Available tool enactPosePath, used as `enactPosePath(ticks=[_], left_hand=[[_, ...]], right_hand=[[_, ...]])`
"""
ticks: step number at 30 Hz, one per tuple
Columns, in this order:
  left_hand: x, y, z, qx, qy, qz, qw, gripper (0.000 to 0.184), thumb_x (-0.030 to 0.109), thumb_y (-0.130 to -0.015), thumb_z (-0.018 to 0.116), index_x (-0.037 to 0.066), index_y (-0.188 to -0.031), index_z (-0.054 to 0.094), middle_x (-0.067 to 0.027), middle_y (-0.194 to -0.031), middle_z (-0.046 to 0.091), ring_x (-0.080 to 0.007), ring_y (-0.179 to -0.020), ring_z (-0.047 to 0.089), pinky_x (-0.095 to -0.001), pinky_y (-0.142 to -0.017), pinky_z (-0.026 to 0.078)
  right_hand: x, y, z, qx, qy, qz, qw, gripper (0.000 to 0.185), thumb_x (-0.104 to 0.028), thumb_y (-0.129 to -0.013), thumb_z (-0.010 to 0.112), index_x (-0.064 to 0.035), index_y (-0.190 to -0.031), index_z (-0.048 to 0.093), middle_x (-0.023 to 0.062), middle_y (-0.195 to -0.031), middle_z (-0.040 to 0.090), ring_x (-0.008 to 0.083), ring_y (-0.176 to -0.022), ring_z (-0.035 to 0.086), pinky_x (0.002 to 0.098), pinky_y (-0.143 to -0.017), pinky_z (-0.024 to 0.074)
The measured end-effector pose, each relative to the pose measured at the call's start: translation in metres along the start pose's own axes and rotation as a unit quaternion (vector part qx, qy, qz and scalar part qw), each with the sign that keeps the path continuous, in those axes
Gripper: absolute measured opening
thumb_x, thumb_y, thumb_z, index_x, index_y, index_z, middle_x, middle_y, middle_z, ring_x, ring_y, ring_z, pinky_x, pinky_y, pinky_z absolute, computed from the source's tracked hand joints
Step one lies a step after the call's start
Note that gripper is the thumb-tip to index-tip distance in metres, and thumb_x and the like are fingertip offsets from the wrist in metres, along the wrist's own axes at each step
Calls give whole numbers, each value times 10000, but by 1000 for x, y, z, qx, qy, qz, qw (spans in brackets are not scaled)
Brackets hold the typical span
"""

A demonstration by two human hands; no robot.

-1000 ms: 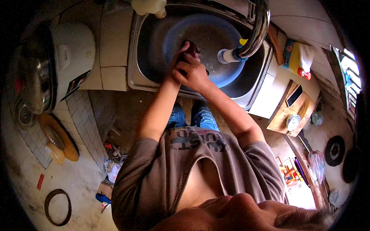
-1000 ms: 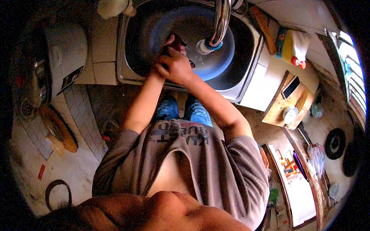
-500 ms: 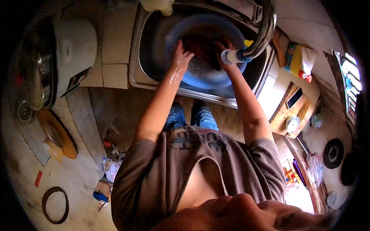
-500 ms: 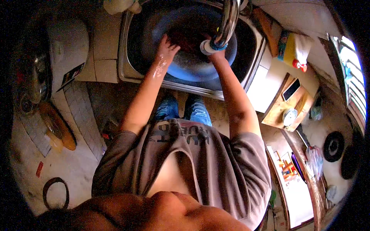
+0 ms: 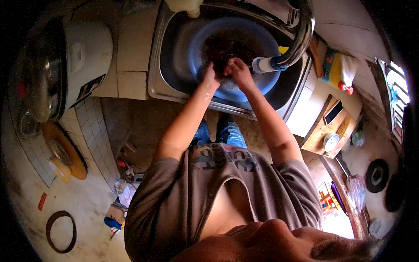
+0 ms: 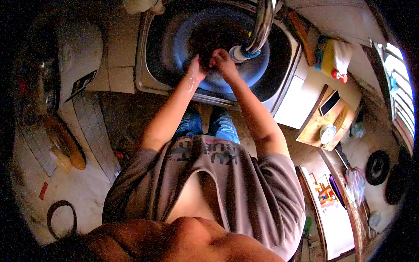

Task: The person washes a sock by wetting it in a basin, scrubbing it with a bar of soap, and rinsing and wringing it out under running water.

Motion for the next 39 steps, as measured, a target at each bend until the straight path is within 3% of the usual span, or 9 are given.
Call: enactPosePath(ticks=[5,7,11,17,20,25,31,37,39], left_hand=[[-4,0,5,-29,-64,5,997,268,264,-905,504,61,-1055,596,-94,-1045,643,-243,-960,599,-380,-852,481],[2,10,11,-10,-84,6,996,235,207,-852,590,59,-1035,601,-98,-1034,644,-247,-958,600,-387,-831,493],[24,58,35,-152,-89,28,984,301,131,-793,625,53,-1080,577,-103,-1071,630,-268,-1015,583,-404,-893,482],[24,108,66,-228,-127,-29,965,629,56,-743,600,159,-1327,389,-87,-1187,519,-240,-1091,531,-404,-914,482],[23,118,76,-258,-162,-49,951,651,100,-757,647,168,-1347,380,-70,-1225,501,-223,-1111,521,-401,-916,480],[53,110,72,-213,-222,-2,951,610,166,-789,682,123,-1335,414,-108,-1289,484,-249,-1153,503,-386,-955,452],[103,103,59,-162,-365,175,900,622,202,-824,657,100,-1372,380,-168,-1397,376,-312,-1273,385,-376,-1031,335],[82,98,67,26,-826,411,385,619,197,-788,663,156,-1353,412,-221,-1407,330,-435,-1225,394,-475,-983,381],[62,83,73,14,-835,422,354,652,212,-765,683,189,-1358,413,-175,-1456,270,-439,-1285,309,-523,-1020,324]], right_hand=[[-12,10,-6,97,136,-62,984,158,-167,-919,555,-23,-979,534,58,-810,579,167,-753,581,294,-713,461],[-23,9,-13,153,363,-221,892,203,-171,-895,584,0,-1005,581,92,-896,615,204,-835,601,326,-761,465],[3,-23,-75,251,231,-210,916,118,-144,-877,587,-28,-857,581,68,-787,586,210,-830,567,337,-805,443],[42,-50,-72,118,498,-139,848,404,-280,-923,505,32,-1177,537,145,-1140,602,274,-1007,585,341,-915,430],[52,-36,-53,18,-112,109,988,356,-241,-893,553,-19,-1171,556,103,-1111,611,216,-930,604,326,-812,490],[-17,-2,-45,70,-177,84,978,306,-348,-875,577,-104,-1061,574,49,-997,620,210,-921,587,359,-807,477],[-90,31,-83,244,-47,-120,961,308,-119,-859,608,-34,-1152,564,77,-1056,628,200,-917,605,316,-831,461],[-60,-2,-98,175,538,-297,769,535,-126,-775,658,-116,-1278,477,173,-1276,472,340,-1144,480,440,-937,417],[-55,-3,-79,141,635,-300,698,559,-169,-776,654,-147,-1301,464,163,-1330,424,365,-1199,419,478,-979,366]])
Point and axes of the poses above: each hand's wrist, its own y-axis away from the middle knuckle, its own z-axis out of the palm, x = y × z, the point moved 4 cm from there along -y, towards the middle knuckle
